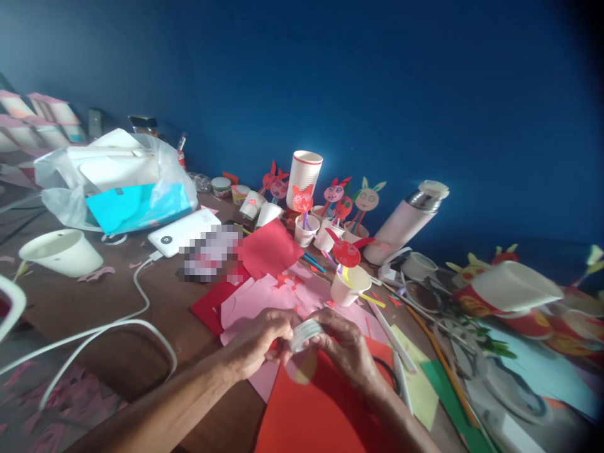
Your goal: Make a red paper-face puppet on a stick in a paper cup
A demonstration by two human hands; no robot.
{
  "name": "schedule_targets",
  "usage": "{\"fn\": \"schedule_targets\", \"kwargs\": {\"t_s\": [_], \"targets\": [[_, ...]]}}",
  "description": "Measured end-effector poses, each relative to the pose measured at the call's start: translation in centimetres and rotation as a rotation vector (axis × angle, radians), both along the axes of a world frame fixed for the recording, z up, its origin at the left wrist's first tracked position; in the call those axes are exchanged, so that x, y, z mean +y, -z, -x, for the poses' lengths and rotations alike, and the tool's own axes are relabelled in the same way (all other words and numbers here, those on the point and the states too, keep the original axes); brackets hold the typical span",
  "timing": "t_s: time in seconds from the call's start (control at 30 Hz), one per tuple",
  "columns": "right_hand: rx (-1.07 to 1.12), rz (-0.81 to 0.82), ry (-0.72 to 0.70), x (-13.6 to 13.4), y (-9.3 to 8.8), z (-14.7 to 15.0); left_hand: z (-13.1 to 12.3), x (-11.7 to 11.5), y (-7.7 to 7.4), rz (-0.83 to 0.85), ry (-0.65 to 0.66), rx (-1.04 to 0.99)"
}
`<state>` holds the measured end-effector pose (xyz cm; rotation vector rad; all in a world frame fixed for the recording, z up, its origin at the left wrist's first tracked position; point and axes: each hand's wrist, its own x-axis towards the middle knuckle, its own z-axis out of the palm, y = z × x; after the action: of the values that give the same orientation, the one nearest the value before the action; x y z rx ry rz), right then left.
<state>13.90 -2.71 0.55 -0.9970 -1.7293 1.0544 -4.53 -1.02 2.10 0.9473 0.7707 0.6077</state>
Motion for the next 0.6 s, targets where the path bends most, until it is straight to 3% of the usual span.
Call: {"fn": "schedule_targets", "kwargs": {"t_s": [0.3,0.6], "targets": [[0.038,0.027,0.004,-0.03,0.25,0.06,0.12,-0.15,0.24,-0.003,-0.009,0.06],[0.063,0.045,-0.008,0.24,0.07,0.02,0.03,0.27,0.39,0.019,0.019,-0.046]]}}
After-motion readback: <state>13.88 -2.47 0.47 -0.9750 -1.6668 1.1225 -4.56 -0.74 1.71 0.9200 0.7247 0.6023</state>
